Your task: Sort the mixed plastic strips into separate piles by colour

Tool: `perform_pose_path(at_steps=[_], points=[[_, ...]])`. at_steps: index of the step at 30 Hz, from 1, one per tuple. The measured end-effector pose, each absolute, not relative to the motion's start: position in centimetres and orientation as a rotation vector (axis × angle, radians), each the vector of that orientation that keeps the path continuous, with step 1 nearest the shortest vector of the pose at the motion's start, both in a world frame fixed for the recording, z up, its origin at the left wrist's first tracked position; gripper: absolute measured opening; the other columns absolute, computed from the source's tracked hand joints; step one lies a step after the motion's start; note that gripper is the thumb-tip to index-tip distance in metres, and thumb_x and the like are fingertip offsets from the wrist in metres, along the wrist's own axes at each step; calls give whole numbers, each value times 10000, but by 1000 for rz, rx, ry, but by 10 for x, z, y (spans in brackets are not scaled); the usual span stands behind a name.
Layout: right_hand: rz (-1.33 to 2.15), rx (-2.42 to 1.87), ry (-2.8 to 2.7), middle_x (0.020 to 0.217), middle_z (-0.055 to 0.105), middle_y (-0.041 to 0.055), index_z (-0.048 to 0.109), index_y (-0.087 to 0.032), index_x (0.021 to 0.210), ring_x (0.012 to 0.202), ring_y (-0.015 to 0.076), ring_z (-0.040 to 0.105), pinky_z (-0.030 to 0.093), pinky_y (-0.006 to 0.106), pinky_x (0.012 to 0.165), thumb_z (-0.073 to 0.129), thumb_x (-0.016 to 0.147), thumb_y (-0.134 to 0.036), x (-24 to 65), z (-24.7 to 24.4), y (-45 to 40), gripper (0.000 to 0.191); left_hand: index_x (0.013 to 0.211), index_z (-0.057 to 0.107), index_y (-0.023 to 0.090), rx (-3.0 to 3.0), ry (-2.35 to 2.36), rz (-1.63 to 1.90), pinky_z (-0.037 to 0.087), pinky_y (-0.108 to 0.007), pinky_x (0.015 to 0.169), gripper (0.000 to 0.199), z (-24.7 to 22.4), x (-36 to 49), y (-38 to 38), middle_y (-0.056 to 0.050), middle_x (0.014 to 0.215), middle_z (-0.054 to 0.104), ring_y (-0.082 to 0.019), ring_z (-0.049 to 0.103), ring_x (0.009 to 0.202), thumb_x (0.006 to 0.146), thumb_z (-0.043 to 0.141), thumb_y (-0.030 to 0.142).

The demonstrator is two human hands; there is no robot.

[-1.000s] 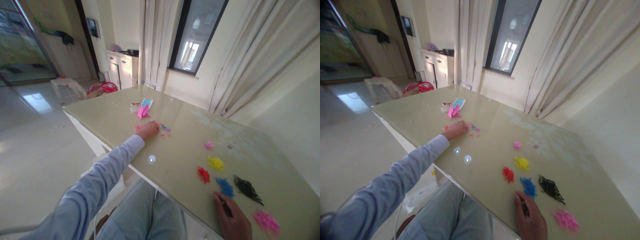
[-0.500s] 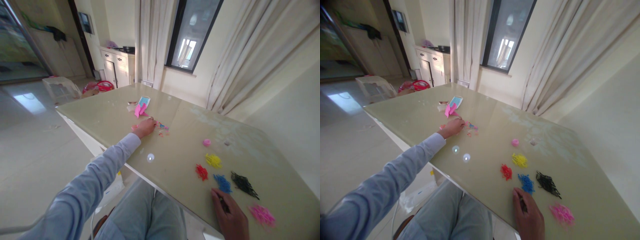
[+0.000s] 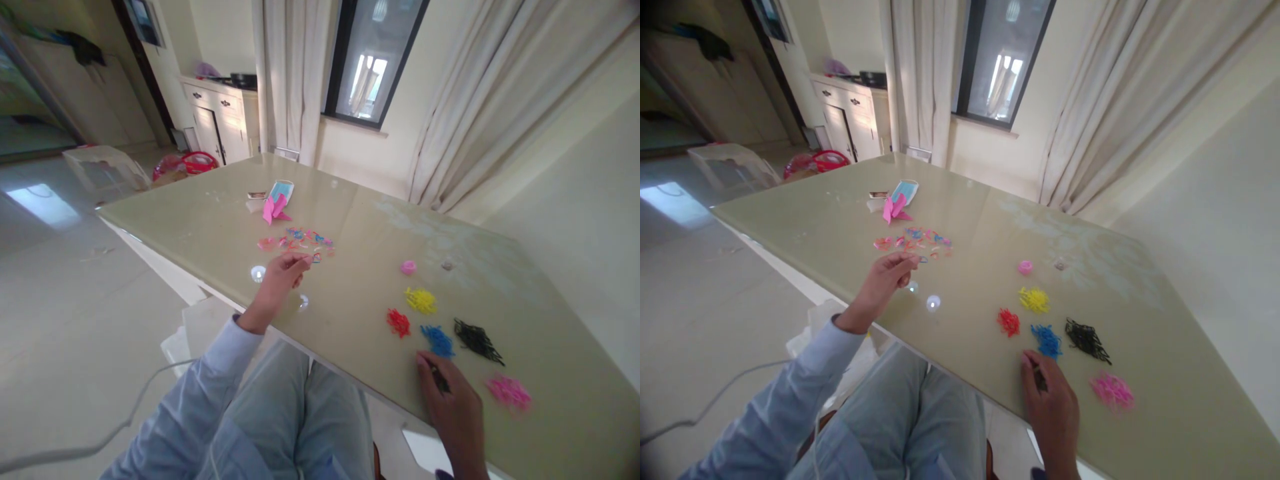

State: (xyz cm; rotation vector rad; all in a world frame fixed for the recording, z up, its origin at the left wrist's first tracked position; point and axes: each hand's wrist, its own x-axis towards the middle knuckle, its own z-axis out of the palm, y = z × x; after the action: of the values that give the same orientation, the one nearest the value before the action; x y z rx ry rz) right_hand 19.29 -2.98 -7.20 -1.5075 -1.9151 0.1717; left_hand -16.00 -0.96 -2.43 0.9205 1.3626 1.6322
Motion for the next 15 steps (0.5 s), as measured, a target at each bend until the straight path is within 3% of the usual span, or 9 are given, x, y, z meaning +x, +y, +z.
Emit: perform_pose_path(at_steps=[6, 15], points=[[182, -1484, -1920, 831, 747, 92, 711, -190, 861, 665, 192, 669, 522, 295, 649, 496, 911, -495, 188, -69, -32, 376, 788, 665, 148, 563, 924, 1560, 303, -187, 444, 298, 1, -94, -43, 34, 690, 567, -22, 402, 467, 679, 808, 386], [246, -1483, -1880, 794, 712, 51, 697, -192, 868, 633, 150, 611, 477, 269, 635, 519, 927, -358, 183, -64, -36, 250, 838, 691, 163, 531, 764, 1346, 344, -177, 440, 258, 14, -39, -39, 0, 767, 652, -25, 428, 465, 699, 797, 354]])
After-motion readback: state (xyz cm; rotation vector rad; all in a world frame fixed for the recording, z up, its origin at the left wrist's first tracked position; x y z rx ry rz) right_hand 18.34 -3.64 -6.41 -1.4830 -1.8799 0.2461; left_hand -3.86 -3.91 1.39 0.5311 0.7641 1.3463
